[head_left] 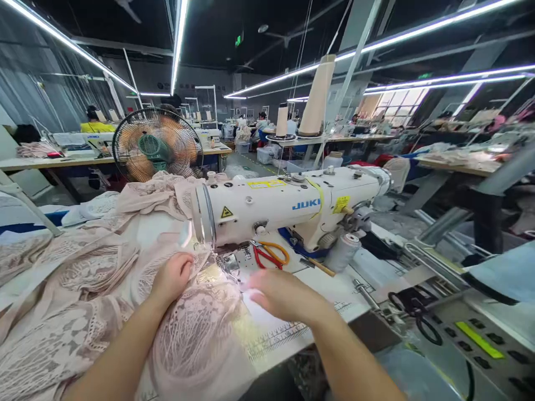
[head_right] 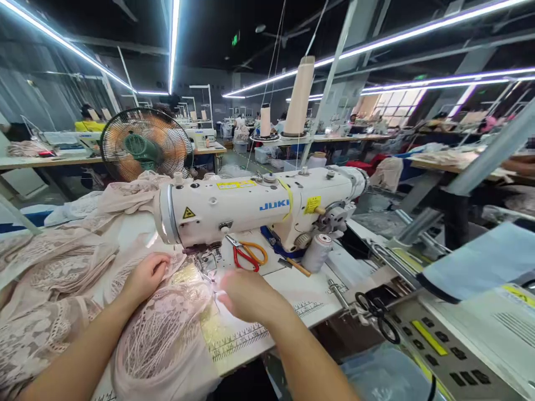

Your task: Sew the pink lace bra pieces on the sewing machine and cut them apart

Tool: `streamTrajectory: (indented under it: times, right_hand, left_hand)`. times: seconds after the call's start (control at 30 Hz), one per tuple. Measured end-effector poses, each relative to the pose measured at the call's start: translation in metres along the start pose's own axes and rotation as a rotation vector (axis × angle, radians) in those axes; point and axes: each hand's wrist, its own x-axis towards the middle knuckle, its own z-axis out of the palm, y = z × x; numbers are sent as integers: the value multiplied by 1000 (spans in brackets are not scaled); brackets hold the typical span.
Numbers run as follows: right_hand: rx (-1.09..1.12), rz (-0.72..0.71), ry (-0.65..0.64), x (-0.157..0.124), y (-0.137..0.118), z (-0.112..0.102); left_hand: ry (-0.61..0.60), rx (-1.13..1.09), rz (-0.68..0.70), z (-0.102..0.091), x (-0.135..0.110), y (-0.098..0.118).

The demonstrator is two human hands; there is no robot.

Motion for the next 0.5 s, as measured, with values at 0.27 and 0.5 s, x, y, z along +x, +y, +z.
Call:
streamTrajectory:
  times: [0.27, 0.5]
  right_hand:
    - [21, 671, 1184, -20, 129, -144]
    - [47, 960, 1044, 7, 201, -186]
  left_hand:
    - [-100, 121, 24, 6, 3, -4]
    - [-110, 149, 28, 7, 4, -2]
